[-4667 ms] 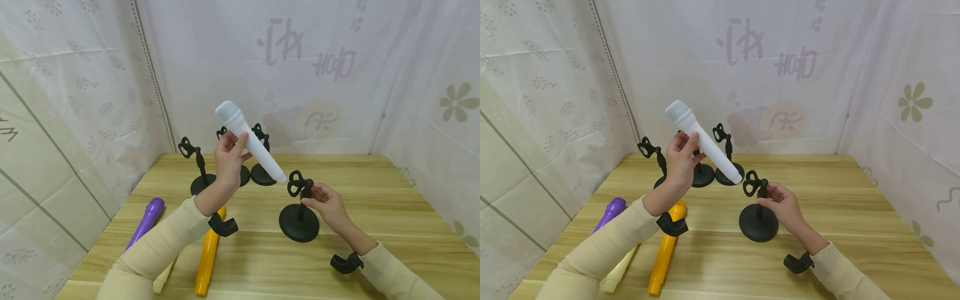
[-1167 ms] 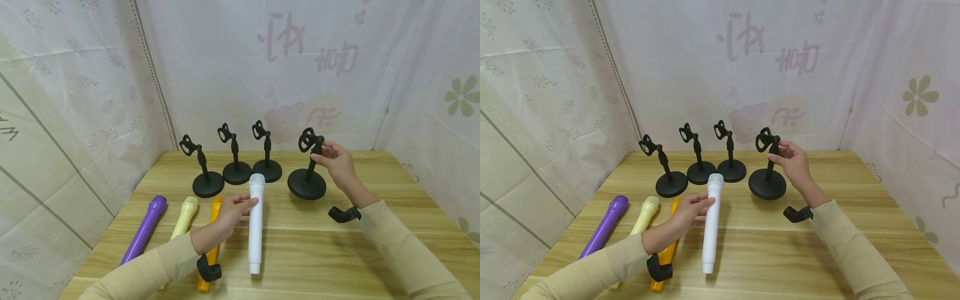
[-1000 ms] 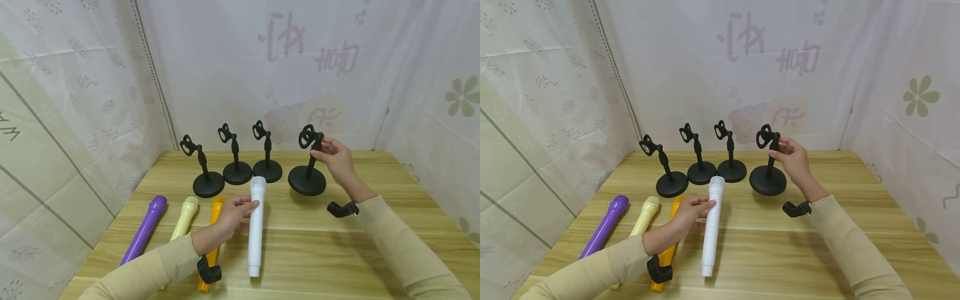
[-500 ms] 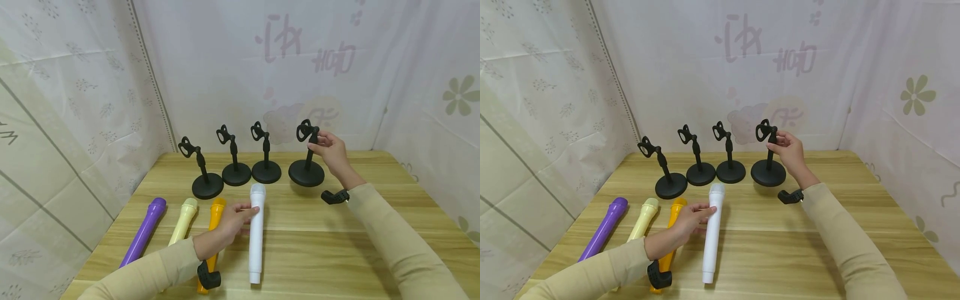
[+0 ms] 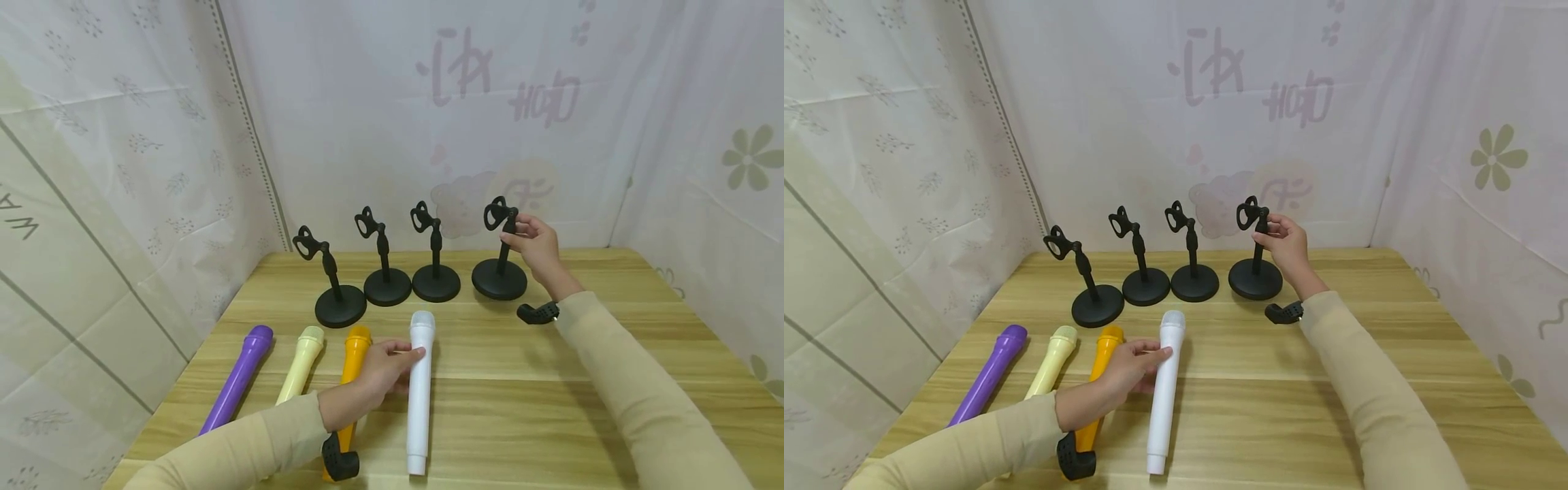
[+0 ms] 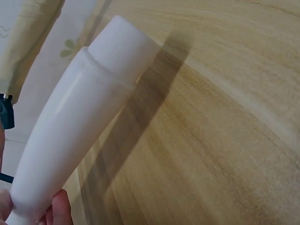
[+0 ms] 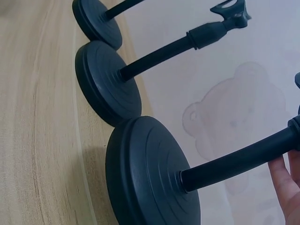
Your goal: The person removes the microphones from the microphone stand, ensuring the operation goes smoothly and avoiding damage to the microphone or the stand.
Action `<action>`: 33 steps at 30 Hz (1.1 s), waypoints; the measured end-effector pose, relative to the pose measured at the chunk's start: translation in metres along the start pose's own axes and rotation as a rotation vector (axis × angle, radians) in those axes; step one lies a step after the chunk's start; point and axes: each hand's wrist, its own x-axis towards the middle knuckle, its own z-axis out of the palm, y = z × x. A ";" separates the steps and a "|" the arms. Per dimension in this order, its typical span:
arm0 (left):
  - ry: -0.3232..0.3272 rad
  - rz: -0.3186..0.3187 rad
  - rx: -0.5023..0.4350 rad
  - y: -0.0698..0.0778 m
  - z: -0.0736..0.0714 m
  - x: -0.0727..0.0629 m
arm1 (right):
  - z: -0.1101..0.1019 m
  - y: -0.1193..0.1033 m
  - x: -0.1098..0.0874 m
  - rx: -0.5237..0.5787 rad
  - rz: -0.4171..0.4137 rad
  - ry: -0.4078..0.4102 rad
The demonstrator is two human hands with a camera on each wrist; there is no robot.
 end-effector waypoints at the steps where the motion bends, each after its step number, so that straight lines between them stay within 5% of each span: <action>1: 0.003 -0.003 0.005 -0.001 0.000 0.000 | 0.000 0.002 0.001 0.000 0.001 0.003; 33: 0.032 -0.025 0.048 -0.017 0.006 0.006 | 0.005 0.022 0.017 0.002 0.058 0.017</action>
